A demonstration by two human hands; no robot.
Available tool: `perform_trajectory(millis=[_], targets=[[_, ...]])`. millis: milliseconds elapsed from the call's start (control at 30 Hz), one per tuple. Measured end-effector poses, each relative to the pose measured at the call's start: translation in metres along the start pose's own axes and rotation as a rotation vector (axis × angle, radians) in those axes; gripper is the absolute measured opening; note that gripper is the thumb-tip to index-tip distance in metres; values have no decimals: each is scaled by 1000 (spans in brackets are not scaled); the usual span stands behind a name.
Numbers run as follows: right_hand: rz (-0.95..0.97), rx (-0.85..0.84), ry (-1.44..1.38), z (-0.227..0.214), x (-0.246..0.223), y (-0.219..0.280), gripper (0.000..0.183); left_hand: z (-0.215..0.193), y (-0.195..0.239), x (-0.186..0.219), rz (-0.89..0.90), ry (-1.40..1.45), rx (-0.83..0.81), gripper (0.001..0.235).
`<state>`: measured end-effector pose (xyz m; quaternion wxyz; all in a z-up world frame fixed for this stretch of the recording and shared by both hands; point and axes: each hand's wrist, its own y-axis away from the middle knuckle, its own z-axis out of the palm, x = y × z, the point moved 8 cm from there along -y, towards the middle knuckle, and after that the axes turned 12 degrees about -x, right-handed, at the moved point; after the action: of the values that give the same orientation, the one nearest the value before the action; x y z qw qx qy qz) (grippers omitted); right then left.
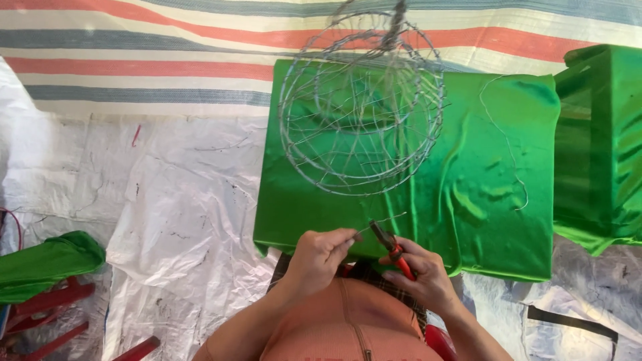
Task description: The person uses pliers to repeatedly twist and bend a thin wire over a green fabric-covered surface. The wire is manipulated into loops and coils, with the pliers used to grip and rotate sections of the wire throughout the clip.
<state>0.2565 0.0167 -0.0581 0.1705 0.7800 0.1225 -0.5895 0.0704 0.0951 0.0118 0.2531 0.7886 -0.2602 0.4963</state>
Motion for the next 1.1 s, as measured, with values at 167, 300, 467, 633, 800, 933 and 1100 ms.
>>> perform_trajectory(millis=[167, 300, 467, 633, 800, 933, 1100], targets=[[112, 11, -35, 9, 0, 4, 16, 14, 10, -32, -249, 499, -113, 24], [212, 25, -210, 3, 12, 21, 13, 9, 35, -38, -139, 530, -162, 26], [216, 67, -120, -7, -5, 34, 20, 15, 63, -41, -204, 520, -245, 16], [210, 201, -84, -23, -14, 48, 14, 55, 79, -56, -187, 758, -418, 16], [119, 202, -91, -21, -24, 52, 28, 63, 71, -63, -233, 882, -346, 24], [107, -31, -193, 12, -16, 45, 37, 38, 59, -47, -201, 546, -219, 23], [99, -213, -239, 41, -19, 27, 52, 18, 53, -32, -136, 391, -205, 24]])
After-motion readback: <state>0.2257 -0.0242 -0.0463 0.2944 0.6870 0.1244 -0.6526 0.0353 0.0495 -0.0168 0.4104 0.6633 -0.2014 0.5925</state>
